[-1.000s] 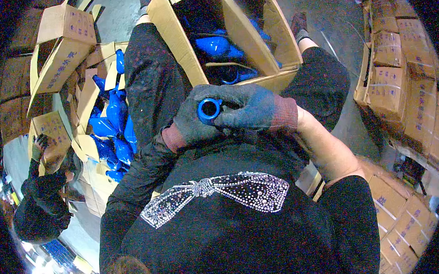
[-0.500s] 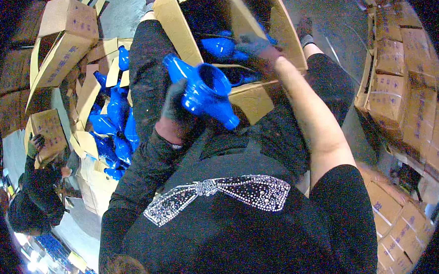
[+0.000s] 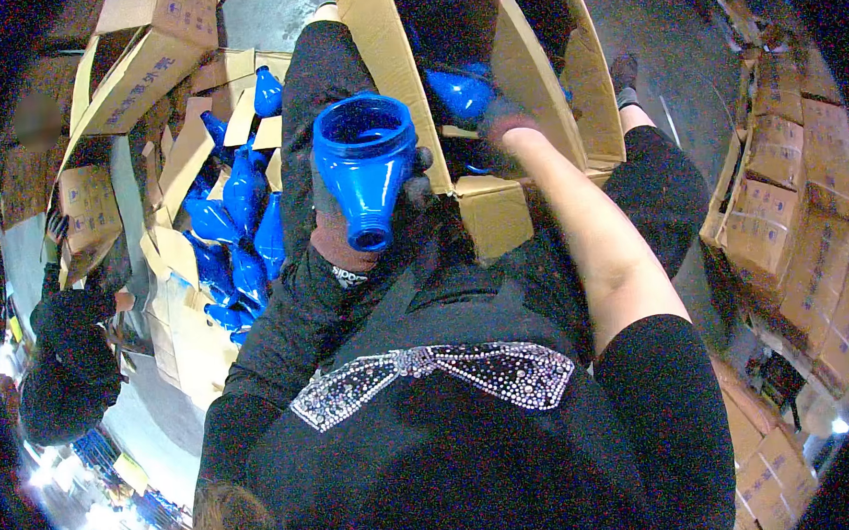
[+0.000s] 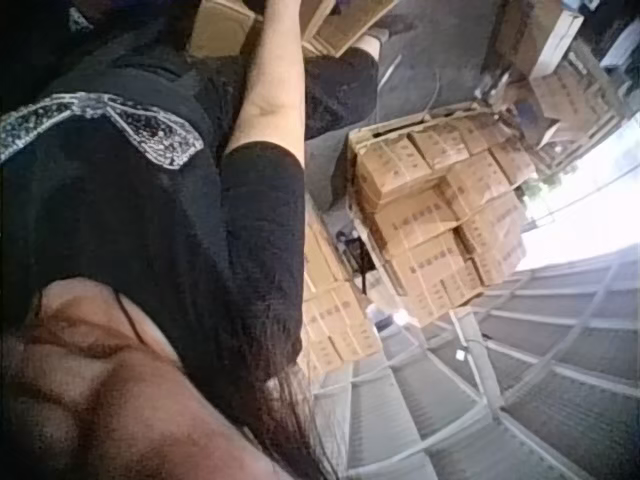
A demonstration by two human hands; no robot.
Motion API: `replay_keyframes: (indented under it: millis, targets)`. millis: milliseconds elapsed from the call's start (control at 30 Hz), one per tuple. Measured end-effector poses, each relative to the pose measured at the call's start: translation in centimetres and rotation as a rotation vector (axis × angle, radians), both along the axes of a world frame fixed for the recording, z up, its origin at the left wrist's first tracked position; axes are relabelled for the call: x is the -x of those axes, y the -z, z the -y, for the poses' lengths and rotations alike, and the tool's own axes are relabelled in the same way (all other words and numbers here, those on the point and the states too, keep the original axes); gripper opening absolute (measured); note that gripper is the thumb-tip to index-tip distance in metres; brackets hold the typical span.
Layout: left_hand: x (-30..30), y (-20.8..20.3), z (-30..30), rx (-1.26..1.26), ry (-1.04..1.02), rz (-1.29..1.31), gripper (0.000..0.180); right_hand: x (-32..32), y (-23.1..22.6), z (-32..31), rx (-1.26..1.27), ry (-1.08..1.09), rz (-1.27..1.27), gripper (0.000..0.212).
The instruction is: Packing blue painted ductile iron water meter housings and cardboard inserts into shipping boxes.
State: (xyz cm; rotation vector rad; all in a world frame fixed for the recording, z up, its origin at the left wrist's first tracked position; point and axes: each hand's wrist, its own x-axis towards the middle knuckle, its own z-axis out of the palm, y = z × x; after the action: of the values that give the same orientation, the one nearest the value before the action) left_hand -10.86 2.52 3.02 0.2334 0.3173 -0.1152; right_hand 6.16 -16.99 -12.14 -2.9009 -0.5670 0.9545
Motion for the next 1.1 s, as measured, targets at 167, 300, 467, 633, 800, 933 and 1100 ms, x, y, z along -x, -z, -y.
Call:
replay_keyframes:
  millis: [167,300,467,633,800,933,1100]
  targets:
    - [0.4,1.9,-0.8,0.251,0.004,0.110,0.071,1.0,-2.9,-1.7,0.034,0.069,-0.007,0.043]
    - [1.0,2.8,-1.3,0.360,0.051,0.122,0.075,3.7,-3.9,-3.0,-0.202,0.196,0.210,0.037]
    - [1.2,2.1,-0.6,0.267,0.026,0.106,0.080,1.8,2.0,0.5,-0.267,0.093,-0.119,0.021]
    - [2.7,-0.6,-1.7,0.182,-0.005,-0.078,0.075,4.2,-3.2,-1.1,-0.668,0.473,-0.686,0.015]
    - [4.1,-2.1,-3.9,0.165,-0.321,-0.004,0.055,3.6,-7.0,1.2,-0.913,0.960,-0.963,0.024]
    - [9.7,-2.4,-10.7,-0.208,-0.548,0.003,0.061,5.8,-12.2,-1.1,-1.002,1.027,-0.730,0.019]
    - [16.1,-0.7,-22.4,-0.590,-0.733,-0.353,0.056,5.6,-12.5,0.5,-1.077,1.053,-0.718,0.022]
